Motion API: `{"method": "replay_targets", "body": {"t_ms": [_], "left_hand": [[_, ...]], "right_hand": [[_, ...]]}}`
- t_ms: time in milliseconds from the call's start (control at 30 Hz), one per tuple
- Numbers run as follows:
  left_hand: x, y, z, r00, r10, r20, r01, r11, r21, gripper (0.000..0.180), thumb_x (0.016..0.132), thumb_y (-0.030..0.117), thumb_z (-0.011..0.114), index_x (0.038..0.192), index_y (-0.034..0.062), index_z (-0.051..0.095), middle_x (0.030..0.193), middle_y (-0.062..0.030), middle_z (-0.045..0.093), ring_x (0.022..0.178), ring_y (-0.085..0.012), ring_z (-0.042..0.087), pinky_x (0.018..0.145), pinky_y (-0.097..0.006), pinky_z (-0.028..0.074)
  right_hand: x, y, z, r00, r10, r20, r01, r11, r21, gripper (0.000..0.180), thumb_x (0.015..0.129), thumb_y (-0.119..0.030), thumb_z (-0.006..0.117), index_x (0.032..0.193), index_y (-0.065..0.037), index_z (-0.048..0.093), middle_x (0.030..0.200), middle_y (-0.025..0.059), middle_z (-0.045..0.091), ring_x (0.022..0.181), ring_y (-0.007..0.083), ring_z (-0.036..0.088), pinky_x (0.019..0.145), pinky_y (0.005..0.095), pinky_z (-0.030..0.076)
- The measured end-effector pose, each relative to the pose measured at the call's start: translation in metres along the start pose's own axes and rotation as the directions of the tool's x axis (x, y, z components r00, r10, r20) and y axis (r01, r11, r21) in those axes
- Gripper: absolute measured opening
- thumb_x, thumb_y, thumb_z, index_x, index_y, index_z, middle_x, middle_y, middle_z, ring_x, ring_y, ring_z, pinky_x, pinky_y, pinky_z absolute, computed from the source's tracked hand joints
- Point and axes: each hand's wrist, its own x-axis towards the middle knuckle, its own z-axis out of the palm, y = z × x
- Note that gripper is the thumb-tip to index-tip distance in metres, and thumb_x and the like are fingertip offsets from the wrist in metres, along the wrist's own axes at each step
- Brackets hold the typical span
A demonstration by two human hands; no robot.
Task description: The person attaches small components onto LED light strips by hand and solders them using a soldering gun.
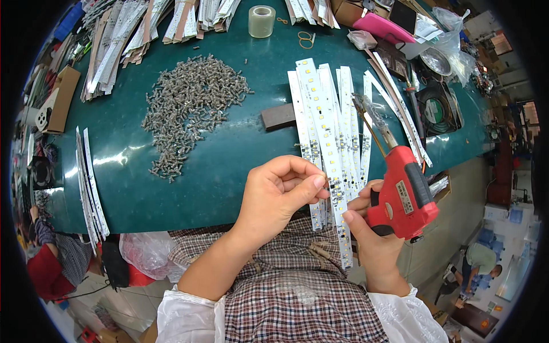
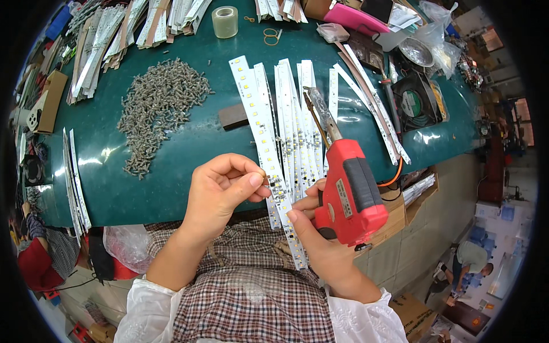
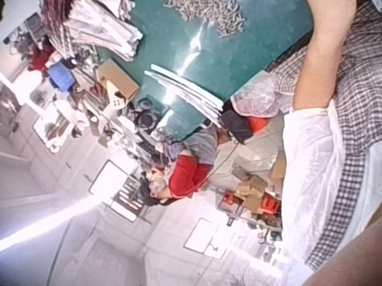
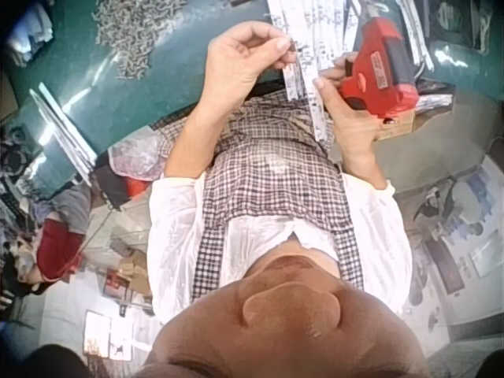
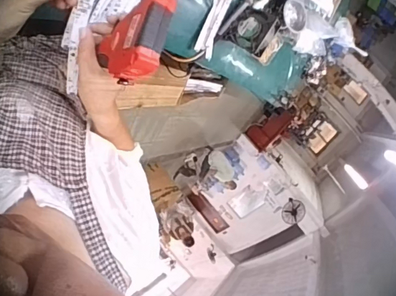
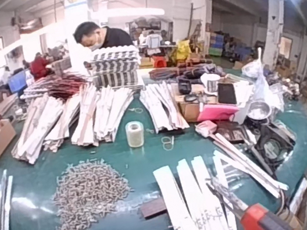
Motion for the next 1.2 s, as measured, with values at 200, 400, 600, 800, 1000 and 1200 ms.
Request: {"method": "replay_targets", "body": {"t_ms": [200,400,600,800,1000,1200], "left_hand": [[-0.0003,-0.0027,-0.0038,1.0,0.009,0.0,-0.009,0.999,-0.054,0.015,0.089,0.006,0.068,0.1,-0.001,0.061,0.091,-0.0106,0.069,0.08,-0.0153,0.068,0.069,-0.026,0.056],[0.0004,-0.0009,-0.0064,1.0,-0.022,0.011,0.023,0.997,-0.078,0.019,0.089,0.004,0.067,0.106,-0.0017,0.058,0.096,-0.0112,0.068,0.085,-0.0141,0.068,0.075,-0.026,0.056],[0.0016,-0.0024,-0.0064,1.0,0.004,-0.007,-0.004,0.995,-0.095,0.018,0.087,0.004,0.069,0.102,0.0001,0.059,0.096,-0.0114,0.069,0.083,-0.0154,0.069,0.072,-0.026,0.057],[0.0019,-0.003,-0.0069,1.0,0.003,-0.005,-0.004,0.996,-0.092,0.018,0.087,0.004,0.069,0.102,-0.0002,0.059,0.096,-0.0113,0.069,0.082,-0.0144,0.068,0.071,-0.025,0.056],[0.0026,-0.0031,-0.0071,1.0,0.003,-0.001,-0.003,0.996,-0.092,0.018,0.087,0.004,0.069,0.102,-0.0003,0.059,0.096,-0.0113,0.068,0.082,-0.0141,0.067,0.071,-0.025,0.056],[0.0019,-0.0057,-0.0066,0.999,0.051,-0.001,-0.051,0.997,-0.059,0.02,0.089,0.003,0.068,0.105,-0.0033,0.058,0.098,-0.0112,0.067,0.088,-0.0135,0.067,0.079,-0.026,0.056]], "right_hand": [[-0.0009,0.001,0.0047,0.998,0.057,0.001,-0.057,0.998,-0.016,0.042,0.082,0.007,0.069,0.117,0.0,0.047,0.093,0.007,0.06,0.078,0.0087,0.061,0.074,0.0245,0.051],[-0.0007,0.0044,0.005,0.998,0.066,0.015,-0.066,0.998,0.025,0.044,0.082,0.007,0.068,0.12,0.0,0.046,0.099,0.0071,0.057,0.082,0.0096,0.061,0.075,0.0247,0.051],[0.0004,0.0066,0.0054,0.999,0.053,0.006,-0.054,0.998,0.015,0.047,0.081,0.009,0.068,0.121,0.0,0.045,0.106,0.0082,0.053,0.085,0.0107,0.062,0.075,0.0244,0.052],[0.0006,0.0058,0.0042,0.999,0.052,0.005,-0.052,0.998,0.046,0.046,0.082,0.009,0.067,0.121,0.0,0.044,0.105,0.008,0.054,0.085,0.0103,0.061,0.074,0.0247,0.052],[0.0004,0.0045,0.0054,0.997,0.056,0.043,-0.058,0.998,0.032,0.043,0.083,0.009,0.067,0.118,0.0,0.044,0.098,0.0068,0.056,0.085,0.0094,0.06,0.074,0.0239,0.051],[-0.0021,0.0058,0.0084,0.999,0.042,-0.001,-0.042,0.999,0.005,0.051,0.074,0.013,0.07,0.117,-0.002,0.047,0.101,0.0067,0.052,0.082,0.0127,0.061,0.068,0.0232,0.051]]}}
